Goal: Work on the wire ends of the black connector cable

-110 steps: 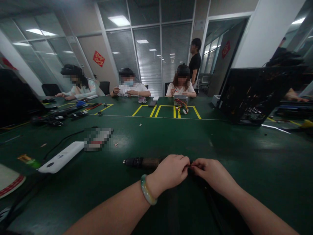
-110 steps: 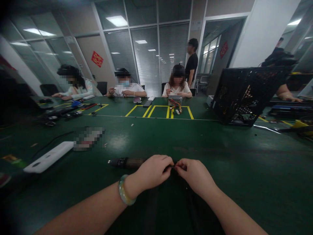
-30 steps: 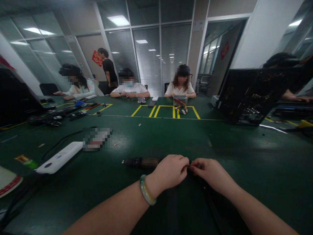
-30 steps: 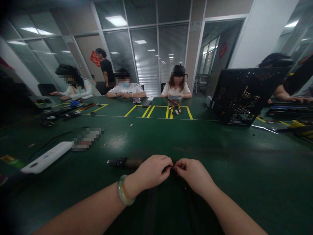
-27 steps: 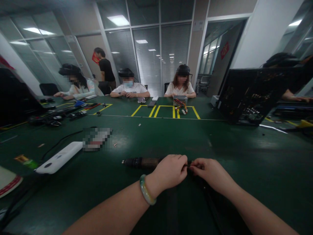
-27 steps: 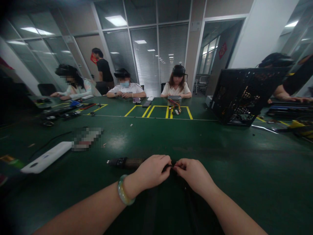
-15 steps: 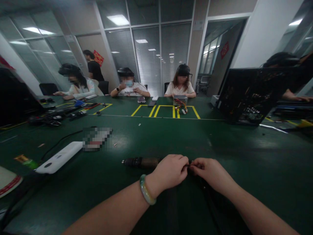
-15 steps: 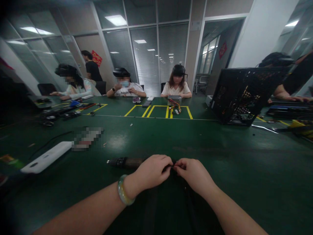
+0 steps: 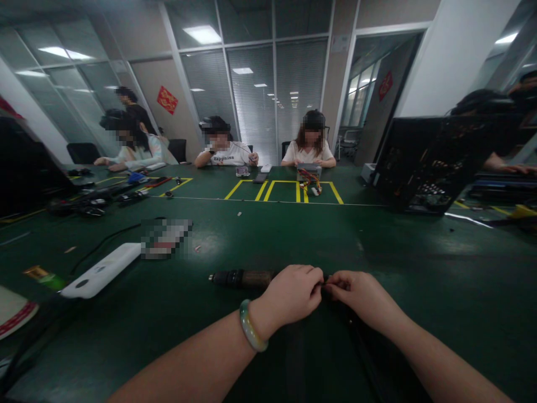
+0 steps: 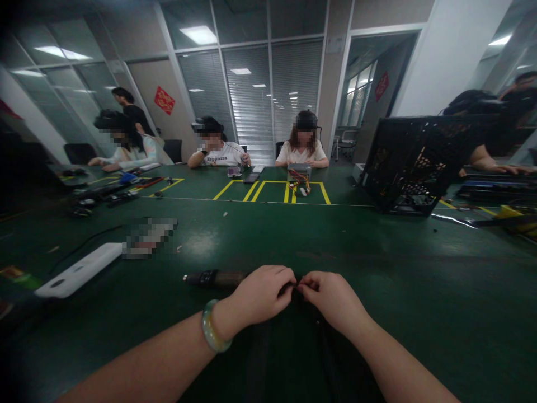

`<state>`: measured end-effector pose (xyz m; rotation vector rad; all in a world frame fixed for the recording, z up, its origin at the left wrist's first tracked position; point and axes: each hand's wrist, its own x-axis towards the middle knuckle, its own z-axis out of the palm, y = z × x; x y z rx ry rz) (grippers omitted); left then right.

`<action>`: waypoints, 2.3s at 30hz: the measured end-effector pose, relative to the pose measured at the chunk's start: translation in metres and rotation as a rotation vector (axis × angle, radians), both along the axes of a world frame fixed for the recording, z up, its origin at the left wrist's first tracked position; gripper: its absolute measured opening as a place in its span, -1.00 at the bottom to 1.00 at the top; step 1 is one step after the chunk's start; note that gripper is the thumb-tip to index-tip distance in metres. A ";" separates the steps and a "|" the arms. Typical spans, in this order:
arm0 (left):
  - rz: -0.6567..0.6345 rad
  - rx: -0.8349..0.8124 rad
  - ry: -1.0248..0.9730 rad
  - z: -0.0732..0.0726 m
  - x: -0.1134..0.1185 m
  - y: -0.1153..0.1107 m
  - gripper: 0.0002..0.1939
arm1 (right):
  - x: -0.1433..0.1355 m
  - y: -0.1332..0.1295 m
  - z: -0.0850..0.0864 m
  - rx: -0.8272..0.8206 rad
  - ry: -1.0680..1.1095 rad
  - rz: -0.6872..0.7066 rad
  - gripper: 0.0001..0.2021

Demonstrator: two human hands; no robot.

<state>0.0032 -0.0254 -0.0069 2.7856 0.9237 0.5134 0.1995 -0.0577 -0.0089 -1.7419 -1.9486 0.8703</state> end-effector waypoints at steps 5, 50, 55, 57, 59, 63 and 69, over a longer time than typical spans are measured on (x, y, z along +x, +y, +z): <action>0.029 -0.017 0.019 0.001 0.000 -0.001 -0.93 | -0.001 -0.001 0.004 -0.002 -0.014 -0.004 -0.80; 0.003 0.001 0.022 0.001 0.000 -0.001 -0.89 | 0.000 0.001 0.001 0.000 0.003 0.003 -0.80; -0.024 0.009 0.005 0.000 0.000 0.000 -0.89 | 0.000 0.001 -0.001 0.003 0.001 0.006 -0.81; -0.021 0.008 -0.002 -0.001 0.000 0.000 -0.89 | 0.001 0.000 -0.002 0.005 0.016 0.006 -0.80; -0.017 0.005 -0.007 -0.002 0.000 0.000 -0.89 | 0.002 0.000 -0.001 0.004 0.034 0.009 -0.80; -0.013 0.001 -0.020 -0.002 0.000 0.000 -0.89 | 0.001 -0.001 0.001 0.000 0.019 0.004 -0.82; -0.022 0.004 -0.011 0.000 0.000 0.000 -0.88 | 0.000 0.000 -0.001 -0.001 0.022 0.003 -0.81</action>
